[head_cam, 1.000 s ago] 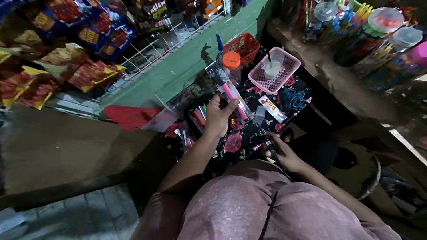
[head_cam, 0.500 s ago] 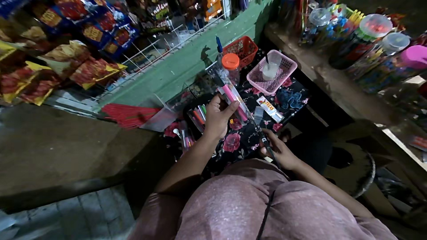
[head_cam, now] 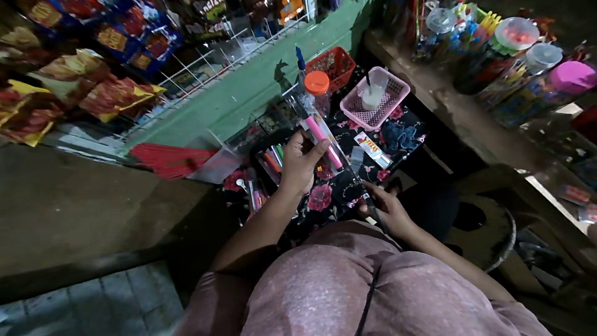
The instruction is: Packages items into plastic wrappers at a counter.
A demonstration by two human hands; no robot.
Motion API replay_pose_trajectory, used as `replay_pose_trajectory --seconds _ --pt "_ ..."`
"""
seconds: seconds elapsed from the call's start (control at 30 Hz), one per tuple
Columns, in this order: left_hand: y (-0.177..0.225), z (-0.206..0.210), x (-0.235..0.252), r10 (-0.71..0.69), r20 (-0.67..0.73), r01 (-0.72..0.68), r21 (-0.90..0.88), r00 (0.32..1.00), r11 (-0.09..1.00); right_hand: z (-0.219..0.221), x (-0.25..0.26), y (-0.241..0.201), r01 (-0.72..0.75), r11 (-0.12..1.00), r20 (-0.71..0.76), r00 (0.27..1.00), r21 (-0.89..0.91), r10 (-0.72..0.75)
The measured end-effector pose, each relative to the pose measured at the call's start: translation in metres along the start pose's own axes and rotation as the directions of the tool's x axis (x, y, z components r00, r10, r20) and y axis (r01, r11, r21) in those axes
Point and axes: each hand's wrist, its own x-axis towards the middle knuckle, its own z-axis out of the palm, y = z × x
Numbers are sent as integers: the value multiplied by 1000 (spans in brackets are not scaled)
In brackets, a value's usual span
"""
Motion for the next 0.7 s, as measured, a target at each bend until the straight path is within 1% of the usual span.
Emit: replay_pose_trajectory --seconds 0.1,0.2,0.23,0.33,0.37,0.43,0.7 --pt "-2 -1 0 3 2 -3 -23 1000 1000 3 0 6 63 998 -12 998 1 -63" --pt "0 -1 0 -25 5 26 -44 1000 999 6 0 10 108 994 -26 994 5 -108" --pt "0 -2 0 -43 10 43 -51 999 998 6 0 9 97 995 -27 995 8 -97" --pt "0 2 -6 -116 54 118 -27 992 993 3 1 -1 -41 999 -10 999 22 41" --pt "0 5 -9 -155 69 156 -13 986 988 2 2 -3 -64 998 -11 998 23 65" --pt "1 11 -14 -210 84 211 -3 974 977 2 3 -4 -60 998 -27 998 31 61" --pt "0 10 -11 -191 127 196 -23 973 980 2 2 0 5 1000 -55 998 -5 -5"
